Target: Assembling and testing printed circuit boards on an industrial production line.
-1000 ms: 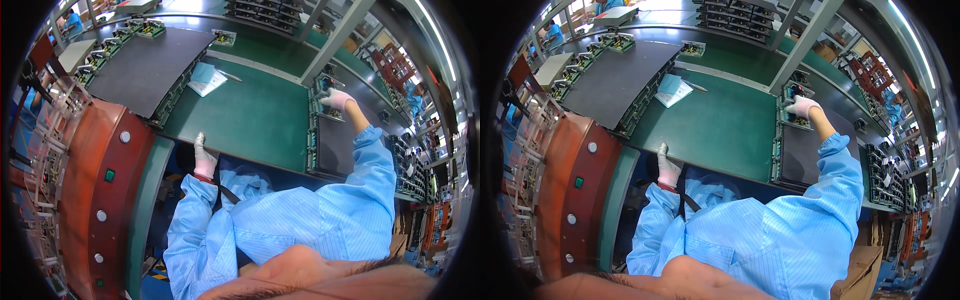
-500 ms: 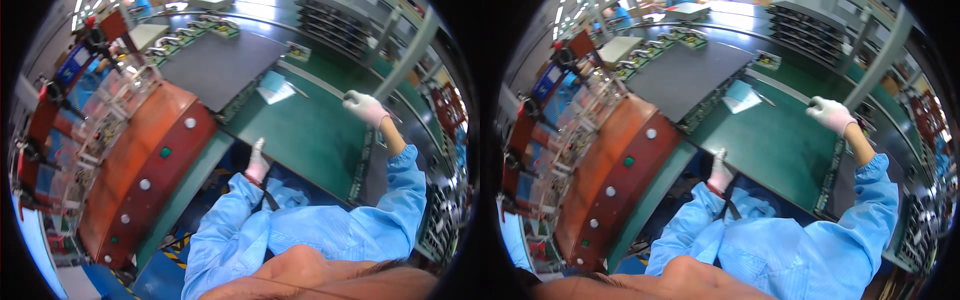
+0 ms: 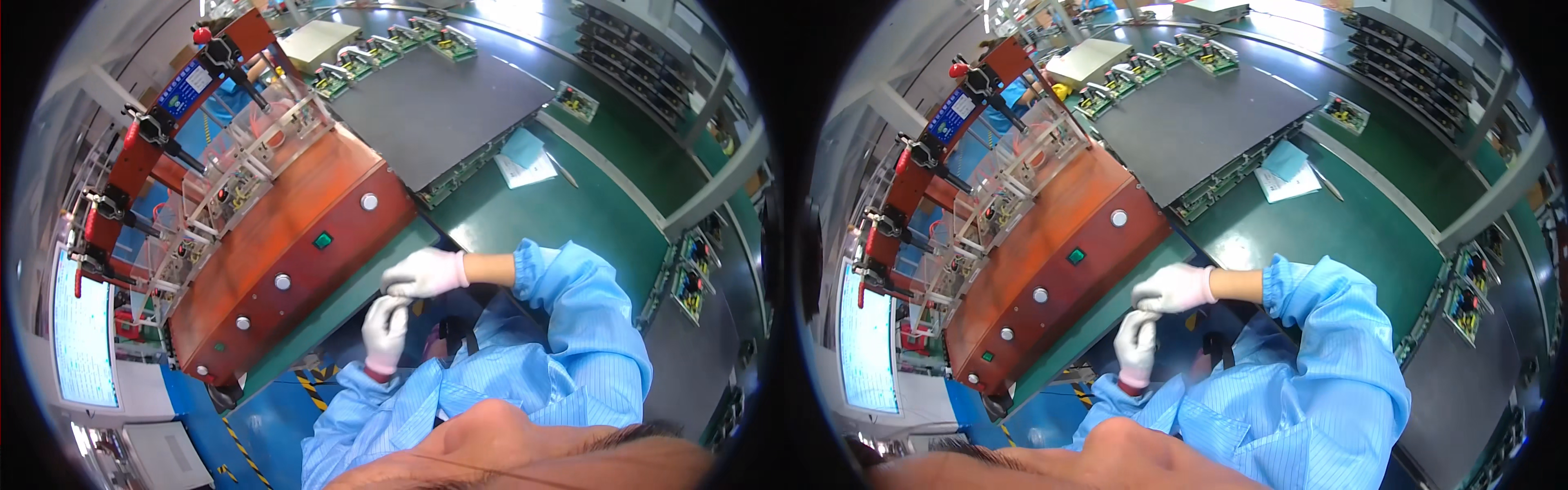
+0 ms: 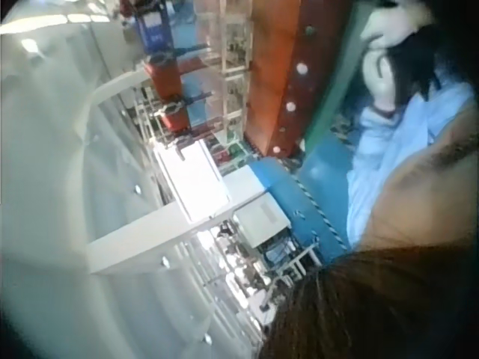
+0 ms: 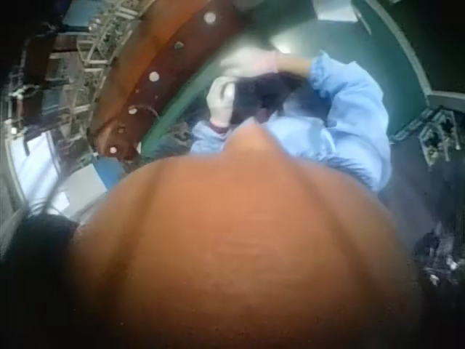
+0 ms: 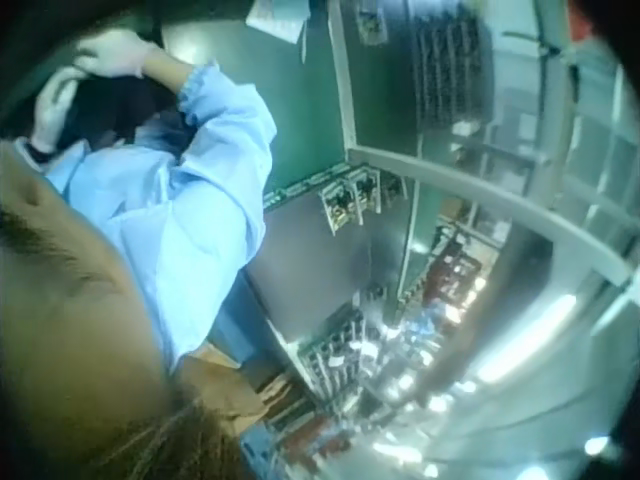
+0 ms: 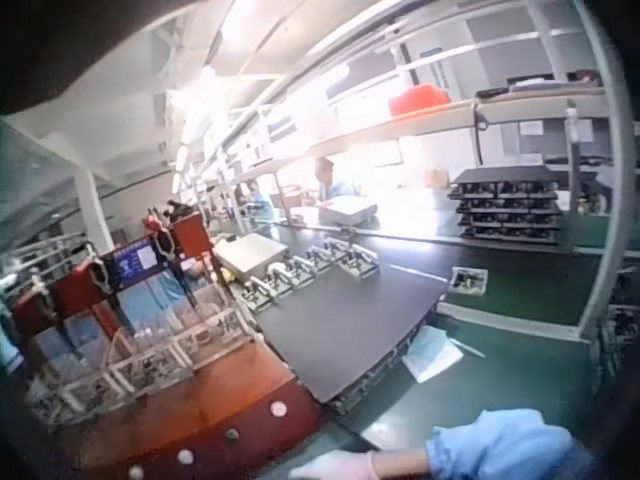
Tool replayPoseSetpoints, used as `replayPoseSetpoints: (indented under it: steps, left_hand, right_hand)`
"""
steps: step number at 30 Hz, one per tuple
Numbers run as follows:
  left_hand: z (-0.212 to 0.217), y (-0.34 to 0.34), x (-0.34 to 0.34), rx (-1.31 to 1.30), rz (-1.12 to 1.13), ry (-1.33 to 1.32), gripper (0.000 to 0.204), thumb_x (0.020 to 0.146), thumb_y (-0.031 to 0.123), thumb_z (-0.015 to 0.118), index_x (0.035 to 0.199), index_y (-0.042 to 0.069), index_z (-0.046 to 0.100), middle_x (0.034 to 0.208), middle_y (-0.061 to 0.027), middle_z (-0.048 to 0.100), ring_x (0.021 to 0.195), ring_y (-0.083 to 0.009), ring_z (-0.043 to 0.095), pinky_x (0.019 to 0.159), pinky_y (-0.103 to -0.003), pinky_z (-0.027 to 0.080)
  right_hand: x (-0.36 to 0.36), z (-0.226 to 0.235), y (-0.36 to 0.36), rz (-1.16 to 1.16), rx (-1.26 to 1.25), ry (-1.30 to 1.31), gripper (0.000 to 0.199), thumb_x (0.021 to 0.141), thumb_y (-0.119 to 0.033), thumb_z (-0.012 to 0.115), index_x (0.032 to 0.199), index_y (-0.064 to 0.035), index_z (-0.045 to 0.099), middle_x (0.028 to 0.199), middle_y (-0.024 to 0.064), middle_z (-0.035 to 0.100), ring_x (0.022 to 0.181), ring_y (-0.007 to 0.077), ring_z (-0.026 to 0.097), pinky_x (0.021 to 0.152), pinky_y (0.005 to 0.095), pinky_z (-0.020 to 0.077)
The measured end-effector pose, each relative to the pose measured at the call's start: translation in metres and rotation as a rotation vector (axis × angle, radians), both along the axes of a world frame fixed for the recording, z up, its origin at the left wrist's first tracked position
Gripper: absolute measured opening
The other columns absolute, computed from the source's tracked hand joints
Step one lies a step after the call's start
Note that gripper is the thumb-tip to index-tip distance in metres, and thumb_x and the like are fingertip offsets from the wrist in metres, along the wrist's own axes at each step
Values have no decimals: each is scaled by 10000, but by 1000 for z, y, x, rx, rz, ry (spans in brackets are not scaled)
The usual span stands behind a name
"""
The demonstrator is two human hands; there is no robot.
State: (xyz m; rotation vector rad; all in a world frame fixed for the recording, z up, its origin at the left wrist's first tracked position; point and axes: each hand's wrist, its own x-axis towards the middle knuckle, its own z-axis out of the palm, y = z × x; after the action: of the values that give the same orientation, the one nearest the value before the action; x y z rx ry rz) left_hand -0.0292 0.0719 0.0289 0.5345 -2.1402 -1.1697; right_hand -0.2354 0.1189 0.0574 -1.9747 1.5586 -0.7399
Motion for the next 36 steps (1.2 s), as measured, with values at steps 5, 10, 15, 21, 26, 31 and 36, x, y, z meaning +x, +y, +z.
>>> replayPoseSetpoints:
  steps: [5, 10, 15, 21, 26, 31, 36]
  left_hand:
    - [4, -39, 30, -345, 233, -7, 116, 845, 167, 630, 850, 86, 713, 818, -41, 691, 748, -241, 597, 723, -327, 460]
    - [-19, -61, 14, -409, 519, -117, 152, 874, 170, 606, 824, 59, 696, 785, -56, 676, 678, -227, 563, 672, -327, 448]
    - [-26, -60, -7, -539, 701, -124, 148, 857, 194, 619, 781, 90, 692, 713, -25, 647, 627, -225, 544, 658, -334, 446]
    - [-23, -58, -13, -589, 703, -152, 223, 894, 212, 594, 752, 63, 679, 703, -44, 653, 620, -216, 531, 638, -327, 441]
    - [-27, -59, -12, -643, 713, -154, 242, 897, 235, 597, 736, 76, 680, 688, -36, 647, 615, -213, 529, 639, -327, 439]
    - [-26, -60, -12, -664, 719, -137, 189, 865, 248, 622, 744, 117, 682, 681, 4, 640, 600, -211, 535, 660, -323, 442]
    - [-25, -59, -11, -656, 718, -151, 186, 863, 249, 623, 746, 118, 683, 683, 4, 642, 598, -211, 539, 659, -326, 442]
  right_hand:
    - [19, -42, -8, 144, 113, -101, 265, 978, -355, 503, 1042, -139, 643, 910, 82, 711, 815, 321, 667, 723, 411, 525]
    - [8, -59, -8, 376, 494, 282, 347, 932, -423, 511, 1094, -153, 658, 895, 51, 728, 853, 311, 676, 789, 415, 519]
    - [-1, -50, -11, 390, 552, 311, 369, 927, -427, 511, 1127, -154, 659, 891, 50, 731, 857, 302, 678, 789, 407, 519]
    - [-18, -49, -19, 346, 591, 269, 387, 928, -438, 517, 1143, -148, 655, 895, 61, 733, 856, 308, 680, 786, 411, 520]
    - [-17, -58, -23, 324, 555, 249, 393, 929, -448, 523, 1151, -151, 654, 893, 70, 733, 851, 314, 682, 783, 414, 521]
    - [-15, -70, -22, 330, 488, 303, 398, 931, -453, 525, 1157, -152, 653, 888, 75, 734, 847, 313, 686, 782, 412, 523]
    - [-16, -64, -23, 342, 513, 310, 396, 930, -452, 524, 1156, -154, 653, 866, 67, 732, 847, 311, 684, 785, 410, 523]
